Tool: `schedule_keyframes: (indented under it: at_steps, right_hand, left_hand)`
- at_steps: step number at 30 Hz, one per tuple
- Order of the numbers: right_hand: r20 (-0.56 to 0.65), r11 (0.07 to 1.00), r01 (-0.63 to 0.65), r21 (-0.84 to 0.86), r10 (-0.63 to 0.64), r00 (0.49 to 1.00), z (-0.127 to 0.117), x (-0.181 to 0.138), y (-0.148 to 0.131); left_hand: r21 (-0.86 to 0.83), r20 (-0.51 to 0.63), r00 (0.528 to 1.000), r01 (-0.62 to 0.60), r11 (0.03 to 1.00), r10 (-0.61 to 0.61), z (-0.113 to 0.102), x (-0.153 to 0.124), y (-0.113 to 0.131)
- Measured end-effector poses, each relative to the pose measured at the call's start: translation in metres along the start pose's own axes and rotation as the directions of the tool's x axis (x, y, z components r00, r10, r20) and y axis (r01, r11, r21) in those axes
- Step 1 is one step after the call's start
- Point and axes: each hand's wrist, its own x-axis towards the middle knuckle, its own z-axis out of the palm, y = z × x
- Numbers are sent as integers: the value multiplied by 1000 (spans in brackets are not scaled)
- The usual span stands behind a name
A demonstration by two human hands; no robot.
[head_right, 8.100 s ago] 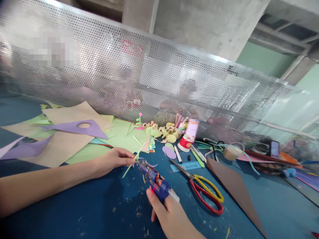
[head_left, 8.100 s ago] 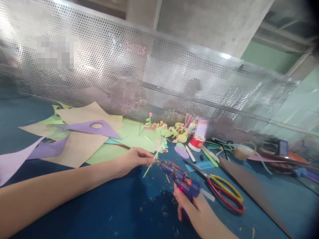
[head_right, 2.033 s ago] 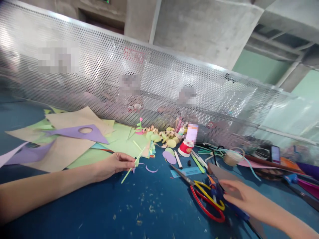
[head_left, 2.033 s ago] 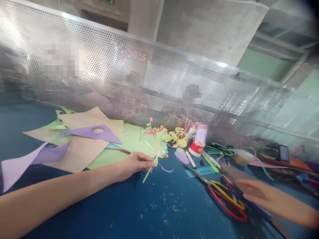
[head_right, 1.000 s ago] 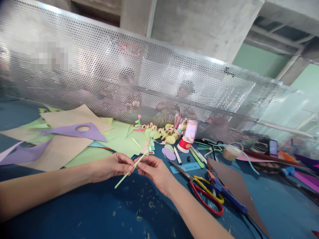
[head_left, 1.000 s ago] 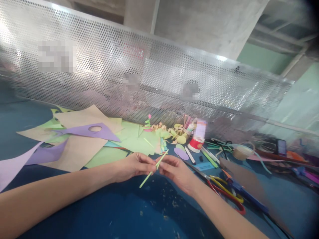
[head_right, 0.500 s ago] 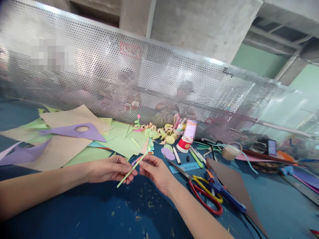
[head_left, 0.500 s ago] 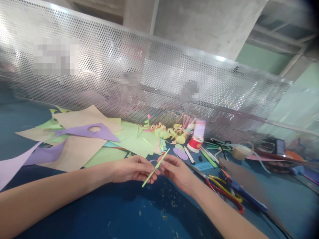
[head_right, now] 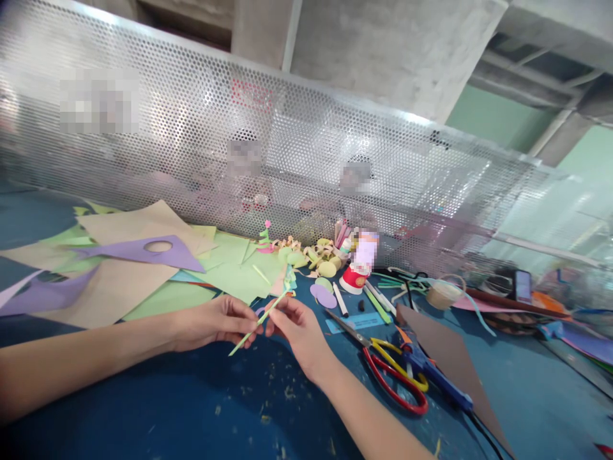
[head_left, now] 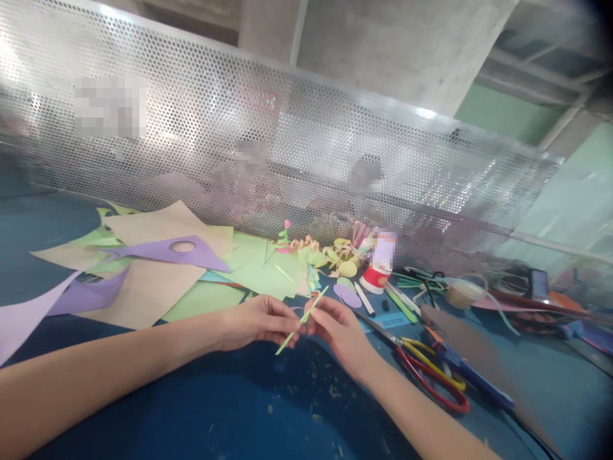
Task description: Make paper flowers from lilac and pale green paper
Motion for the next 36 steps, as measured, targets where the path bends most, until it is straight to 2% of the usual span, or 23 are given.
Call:
schedule_keyframes:
  at_steps: [3,9,16,21,28,36]
  right_hand:
    - [6,994,52,-92,-51,999,1,0,1]
    - [-32,987,34,-154,-39,999,-3,2,5]
    - [-13,997,28,-72,-29,1000,-3,1,7]
    - [-8,1000,-14,-1,14,1000,-3,0,8]
    - [-19,1000,-24,10,24,1000,-3,1,10]
    - [-25,1000,-28,10,29,999,-4,0,10]
  left_hand:
    - [49,-44,998,-39,998,42,1,2,-1]
    - [172,-116,985,-104,980,124,1,4,0]
    - [169,-57,989,-125,978,136,1,5,-1]
    - [168,-91,984,-138,976,155,1,5,-1]
    - [189,-114,974,-171,967,194,1,6,-3]
    - [288,-117,960,-211,934,253,3,6,-4]
